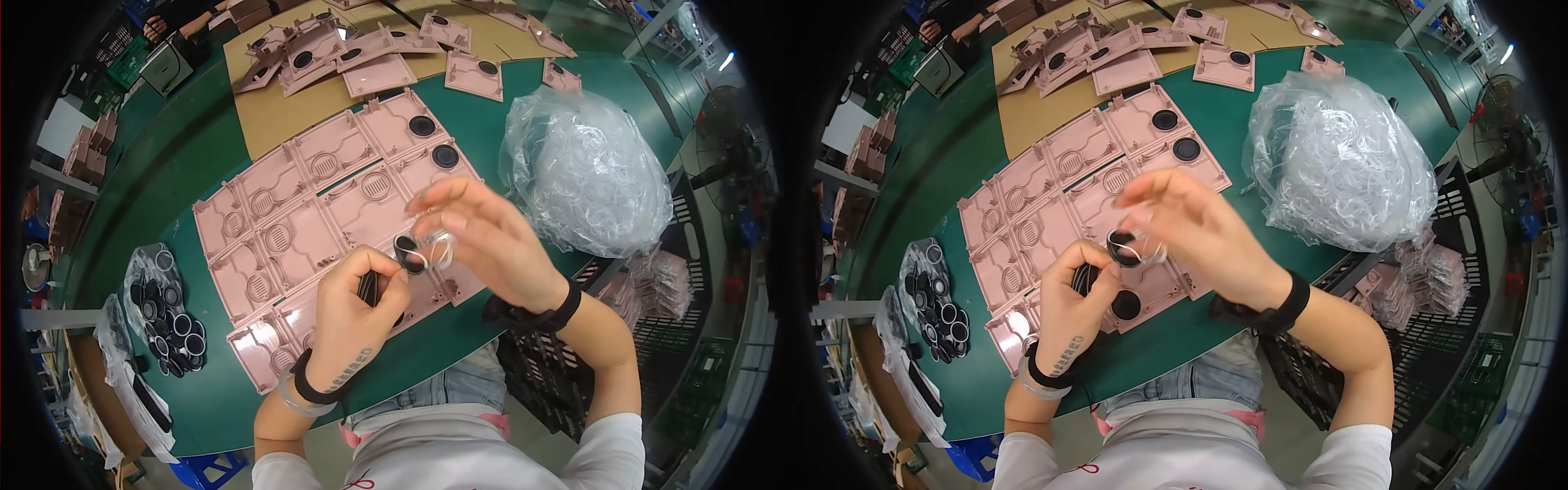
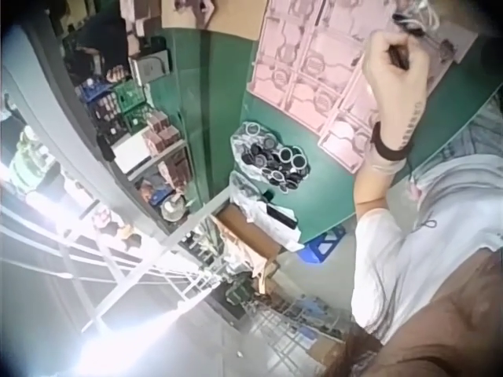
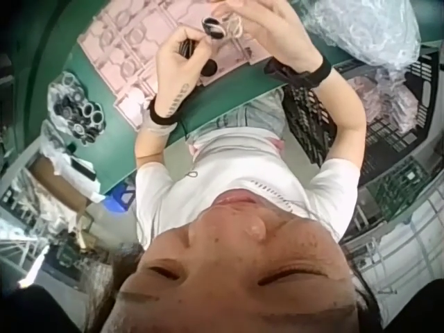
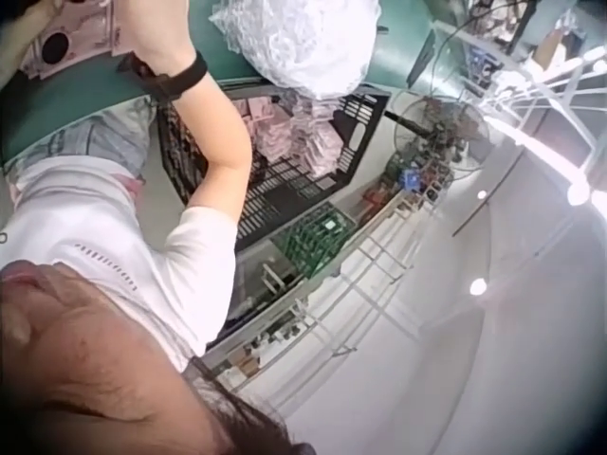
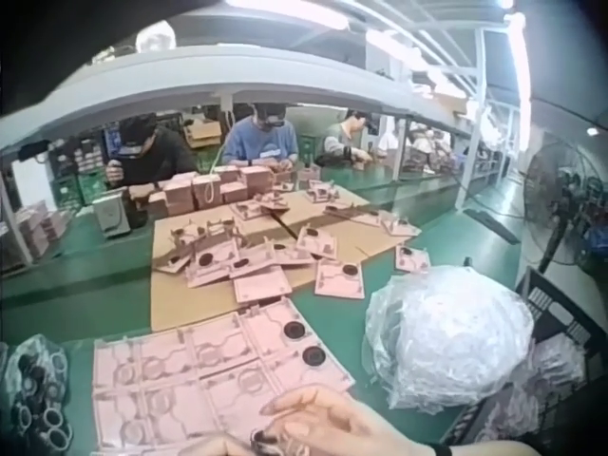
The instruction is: The person arranges pink plastic panels on the table, peels the adhesive backing from small black speakers, and presses them into circular recesses on the panels.
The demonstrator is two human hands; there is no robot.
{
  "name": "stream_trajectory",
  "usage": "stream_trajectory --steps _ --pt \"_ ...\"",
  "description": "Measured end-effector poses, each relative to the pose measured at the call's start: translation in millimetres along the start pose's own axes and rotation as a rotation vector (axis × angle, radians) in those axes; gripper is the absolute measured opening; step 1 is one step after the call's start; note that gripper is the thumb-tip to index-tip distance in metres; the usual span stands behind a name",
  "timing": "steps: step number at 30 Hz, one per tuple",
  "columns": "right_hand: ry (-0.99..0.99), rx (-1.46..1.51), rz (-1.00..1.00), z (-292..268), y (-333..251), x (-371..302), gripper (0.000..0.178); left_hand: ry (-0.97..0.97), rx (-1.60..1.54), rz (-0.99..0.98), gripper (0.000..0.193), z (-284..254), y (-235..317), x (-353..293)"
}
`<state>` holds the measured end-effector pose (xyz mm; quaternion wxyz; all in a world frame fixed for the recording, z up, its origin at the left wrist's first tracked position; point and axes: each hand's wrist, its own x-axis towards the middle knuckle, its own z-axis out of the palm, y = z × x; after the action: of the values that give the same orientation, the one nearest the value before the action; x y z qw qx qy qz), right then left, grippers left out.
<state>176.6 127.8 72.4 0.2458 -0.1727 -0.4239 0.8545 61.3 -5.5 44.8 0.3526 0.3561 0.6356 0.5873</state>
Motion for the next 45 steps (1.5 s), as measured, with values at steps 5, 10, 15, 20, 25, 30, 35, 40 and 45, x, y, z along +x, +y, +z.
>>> stream_trajectory --steps 5,10,15,20,25,30,35,40,45 --pt "-0.223 0.1 0.112 -14.9 -24.8 -9.2 0.023 -0.14 -0.32 -0.321 0.007 -7.8 18.0 2.2" --pt "-0.453 -1.08 -0.553 -15.2 -26.0 -0.3 0.021 -0.148 -0.686 -0.45 0.009 -30.5 22.1 -6.4" --pt "-0.414 -1.219 -0.574 -6.1 0.4 0.2 0.019 -0.191 -0.735 -0.586 0.013 -47.5 15.7 -26.7" --pt "-0.041 -1.088 0.06 -11.6 -3.5 37.8 0.013 -0.248 -0.776 -0.638 0.016 -54.9 -6.1 -53.9" --pt "0.073 -0.902 0.201 -32.4 17.9 95.1 0.014 -0.265 -0.842 -0.621 0.013 -58.0 -18.9 -52.0" --pt "0.149 -1.002 0.266 -41.7 35.6 110.2 0.016 -0.243 -0.962 -0.604 0.013 -72.2 -31.3 -58.2" --pt "0.149 -1.021 0.299 -32.3 34.3 110.8 0.016 -0.171 -0.899 -0.649 0.009 -77.4 -30.6 -59.6" --pt "0.162 -1.046 0.314 -31.2 34.6 111.7 0.017 -0.153 -0.893 -0.652 0.009 -77.6 -30.8 -59.3" --pt "0.163 -1.061 0.299 -32.7 35.1 111.8 0.017 -0.131 -0.905 -0.659 0.009 -75.5 -32.3 -60.0"
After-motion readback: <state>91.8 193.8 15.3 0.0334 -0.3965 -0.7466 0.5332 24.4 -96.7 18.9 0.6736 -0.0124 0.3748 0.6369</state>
